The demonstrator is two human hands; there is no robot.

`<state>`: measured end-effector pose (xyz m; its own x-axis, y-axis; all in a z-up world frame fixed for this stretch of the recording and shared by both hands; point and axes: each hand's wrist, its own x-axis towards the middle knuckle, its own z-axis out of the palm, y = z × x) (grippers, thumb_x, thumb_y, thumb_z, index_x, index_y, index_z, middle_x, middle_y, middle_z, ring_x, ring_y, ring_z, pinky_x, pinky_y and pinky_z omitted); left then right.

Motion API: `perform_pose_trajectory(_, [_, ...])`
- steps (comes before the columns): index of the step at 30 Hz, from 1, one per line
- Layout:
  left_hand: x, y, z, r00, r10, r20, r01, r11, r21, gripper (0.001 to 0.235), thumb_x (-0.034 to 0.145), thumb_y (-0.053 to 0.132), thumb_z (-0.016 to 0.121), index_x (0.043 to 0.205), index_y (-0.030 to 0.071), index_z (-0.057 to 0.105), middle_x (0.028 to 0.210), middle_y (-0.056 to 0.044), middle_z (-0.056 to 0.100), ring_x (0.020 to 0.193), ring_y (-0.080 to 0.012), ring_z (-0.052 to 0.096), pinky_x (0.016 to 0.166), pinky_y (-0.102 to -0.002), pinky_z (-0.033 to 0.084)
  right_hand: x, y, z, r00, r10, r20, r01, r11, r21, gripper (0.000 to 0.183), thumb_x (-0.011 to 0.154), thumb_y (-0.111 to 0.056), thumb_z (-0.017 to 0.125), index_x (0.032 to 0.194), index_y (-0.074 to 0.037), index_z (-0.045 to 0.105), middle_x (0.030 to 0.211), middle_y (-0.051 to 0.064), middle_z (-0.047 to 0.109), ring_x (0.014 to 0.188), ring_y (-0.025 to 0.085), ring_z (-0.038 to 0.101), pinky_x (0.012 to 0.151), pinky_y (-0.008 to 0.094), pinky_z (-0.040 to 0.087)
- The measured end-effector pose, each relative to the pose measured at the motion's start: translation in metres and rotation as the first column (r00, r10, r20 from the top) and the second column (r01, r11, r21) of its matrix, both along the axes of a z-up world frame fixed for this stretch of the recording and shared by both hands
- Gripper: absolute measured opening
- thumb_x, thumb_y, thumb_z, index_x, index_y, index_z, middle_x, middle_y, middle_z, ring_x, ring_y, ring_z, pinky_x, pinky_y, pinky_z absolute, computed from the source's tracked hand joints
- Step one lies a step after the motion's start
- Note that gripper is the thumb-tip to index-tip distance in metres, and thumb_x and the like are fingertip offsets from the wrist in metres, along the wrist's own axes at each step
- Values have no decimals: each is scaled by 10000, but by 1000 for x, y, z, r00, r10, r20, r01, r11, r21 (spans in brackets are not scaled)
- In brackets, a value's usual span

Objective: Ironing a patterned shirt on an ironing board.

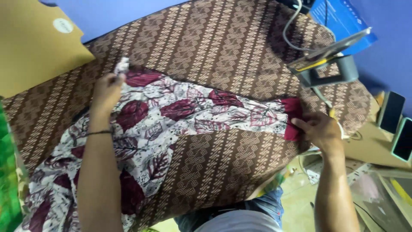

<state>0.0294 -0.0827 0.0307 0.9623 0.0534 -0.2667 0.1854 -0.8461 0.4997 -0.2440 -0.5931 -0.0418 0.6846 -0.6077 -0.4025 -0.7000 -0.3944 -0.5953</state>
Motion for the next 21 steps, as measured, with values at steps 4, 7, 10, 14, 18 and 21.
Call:
perform_pose_trajectory(4, [-12,-3,25,985,125,-122,-115,990,86,494,1143,490,533,854,91,565,672,-20,437,564,-148,416,554,-353,369,-2,-8,-14,996,60,66,-59,998,-27,252,894,-289,813,1035,-80,805,746,108,696,607,214,575,598,336,465])
perform_pose_trajectory(7, [-13,4,42,986,92,-141,-65,980,187,555,985,508,722,1081,-32,640,932,-163,625,779,-281,614,700,-415,506,-9,-3,-23,919,-108,378,21,974,225,194,930,-141,775,1092,-64,703,932,99,703,753,169,608,688,271,490])
perform_pose_trajectory(10, [-2,39,27,992,11,-123,-16,999,-47,485,961,471,747,1030,0,651,922,-136,596,825,-279,599,833,-387,485,-14,0,-35,769,-353,534,11,841,540,245,964,-33,712,1172,-96,599,1044,77,659,871,130,612,776,234,516])
perform_pose_trajectory(14, [-6,46,42,996,63,-65,-83,921,-380,560,1052,618,607,741,174,468,630,26,490,434,-59,206,538,-267,317,-6,9,-9,911,-25,412,-161,897,411,594,793,-3,765,1361,19,593,1003,289,722,745,321,695,629,377,572])
perform_pose_trajectory(18, [-1,57,35,995,-92,-34,37,675,-737,468,972,359,700,1252,-5,612,988,-107,716,711,-149,688,534,-188,532,-11,-6,-24,789,381,482,-450,892,33,211,799,-104,798,979,7,791,1131,76,782,425,108,513,437,266,391])
perform_pose_trajectory(21, [-8,59,36,997,-5,83,53,809,-586,534,931,325,697,1384,56,613,1067,-2,646,973,-95,576,858,-235,421,-14,-6,-37,851,10,524,-155,960,232,216,927,-33,767,1137,-85,763,859,38,709,651,111,575,622,221,473])
